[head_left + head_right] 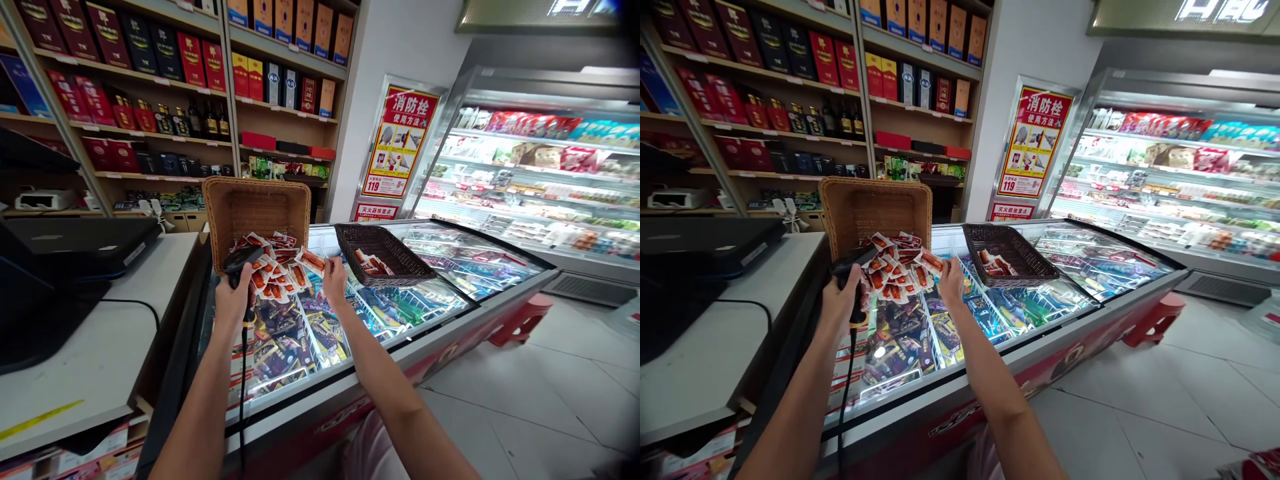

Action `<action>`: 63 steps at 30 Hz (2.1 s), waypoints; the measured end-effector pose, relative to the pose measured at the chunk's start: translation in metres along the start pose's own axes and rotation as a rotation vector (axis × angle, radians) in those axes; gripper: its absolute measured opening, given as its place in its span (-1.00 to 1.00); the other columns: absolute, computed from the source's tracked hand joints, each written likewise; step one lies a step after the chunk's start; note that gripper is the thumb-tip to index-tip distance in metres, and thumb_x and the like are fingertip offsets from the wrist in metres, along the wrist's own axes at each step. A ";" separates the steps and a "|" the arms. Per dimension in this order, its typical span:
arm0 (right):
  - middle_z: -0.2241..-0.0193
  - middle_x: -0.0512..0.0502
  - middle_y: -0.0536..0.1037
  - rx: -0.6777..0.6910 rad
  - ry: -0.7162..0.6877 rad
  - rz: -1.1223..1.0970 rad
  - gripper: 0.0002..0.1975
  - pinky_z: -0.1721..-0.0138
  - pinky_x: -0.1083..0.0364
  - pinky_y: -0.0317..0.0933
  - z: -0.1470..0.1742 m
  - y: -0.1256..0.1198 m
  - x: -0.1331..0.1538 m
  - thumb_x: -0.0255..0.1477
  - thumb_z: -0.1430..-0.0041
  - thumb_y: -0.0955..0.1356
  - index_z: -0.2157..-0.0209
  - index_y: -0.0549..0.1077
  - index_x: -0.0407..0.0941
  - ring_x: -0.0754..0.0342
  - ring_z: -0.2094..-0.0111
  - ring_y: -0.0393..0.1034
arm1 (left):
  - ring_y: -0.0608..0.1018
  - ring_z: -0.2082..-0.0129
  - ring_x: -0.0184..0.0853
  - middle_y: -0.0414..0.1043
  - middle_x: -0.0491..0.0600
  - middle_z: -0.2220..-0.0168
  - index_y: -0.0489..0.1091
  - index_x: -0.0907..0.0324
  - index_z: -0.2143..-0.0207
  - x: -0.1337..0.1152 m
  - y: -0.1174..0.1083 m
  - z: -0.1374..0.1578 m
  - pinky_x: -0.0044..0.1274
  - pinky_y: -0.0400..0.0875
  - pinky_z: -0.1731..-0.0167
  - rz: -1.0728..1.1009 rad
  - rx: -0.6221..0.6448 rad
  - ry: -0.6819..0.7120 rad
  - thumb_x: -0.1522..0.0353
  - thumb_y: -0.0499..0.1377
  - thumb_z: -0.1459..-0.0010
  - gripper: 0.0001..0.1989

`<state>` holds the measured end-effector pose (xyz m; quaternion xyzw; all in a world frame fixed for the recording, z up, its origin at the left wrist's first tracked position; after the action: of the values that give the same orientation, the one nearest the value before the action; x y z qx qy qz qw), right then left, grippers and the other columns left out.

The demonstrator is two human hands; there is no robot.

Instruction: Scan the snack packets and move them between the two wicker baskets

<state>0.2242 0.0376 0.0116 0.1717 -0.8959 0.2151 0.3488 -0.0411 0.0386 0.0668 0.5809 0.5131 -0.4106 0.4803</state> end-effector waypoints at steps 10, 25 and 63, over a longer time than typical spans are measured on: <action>0.36 -0.10 0.48 -0.094 0.027 -0.085 -0.75 0.18 0.03 0.26 0.001 -0.006 -0.015 -0.19 -0.39 0.16 0.31 0.27 -0.01 -0.02 0.30 0.40 | 0.30 0.73 -0.45 0.31 -0.16 0.66 0.25 0.13 0.47 0.020 0.034 0.017 -0.61 0.16 0.72 -0.194 0.357 -0.080 -0.02 0.38 0.01 -0.50; 0.28 -0.16 0.51 -0.044 0.016 -0.193 -0.71 0.05 -0.01 0.32 0.001 -0.010 -0.007 -0.14 -0.39 0.15 0.27 0.32 -0.01 -0.06 0.20 0.45 | 0.31 0.72 -0.43 0.28 -0.10 0.69 0.27 0.14 0.59 0.010 0.037 0.022 -0.59 0.17 0.68 -0.326 0.415 0.034 0.00 0.27 -0.13 -0.52; 0.48 -0.06 0.48 0.295 0.246 0.116 -0.81 0.33 0.10 0.06 0.012 0.093 0.043 -0.46 -0.28 0.31 0.45 0.39 -0.06 0.01 0.39 0.34 | 0.31 0.73 -0.44 0.28 -0.19 0.63 0.24 0.11 0.40 0.013 -0.017 -0.015 -0.58 0.18 0.74 0.188 -0.270 -0.066 -0.17 0.34 0.07 -0.41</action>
<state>0.1446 0.1038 0.0086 0.1413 -0.8138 0.3832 0.4135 -0.0567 0.0564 0.0553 0.5425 0.4911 -0.3102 0.6069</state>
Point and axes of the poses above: each hand's wrist, its own z-axis away from the middle knuckle, its own y-axis out of the palm, x = y × z, the point moved 2 cm from there along -z, towards the middle knuckle
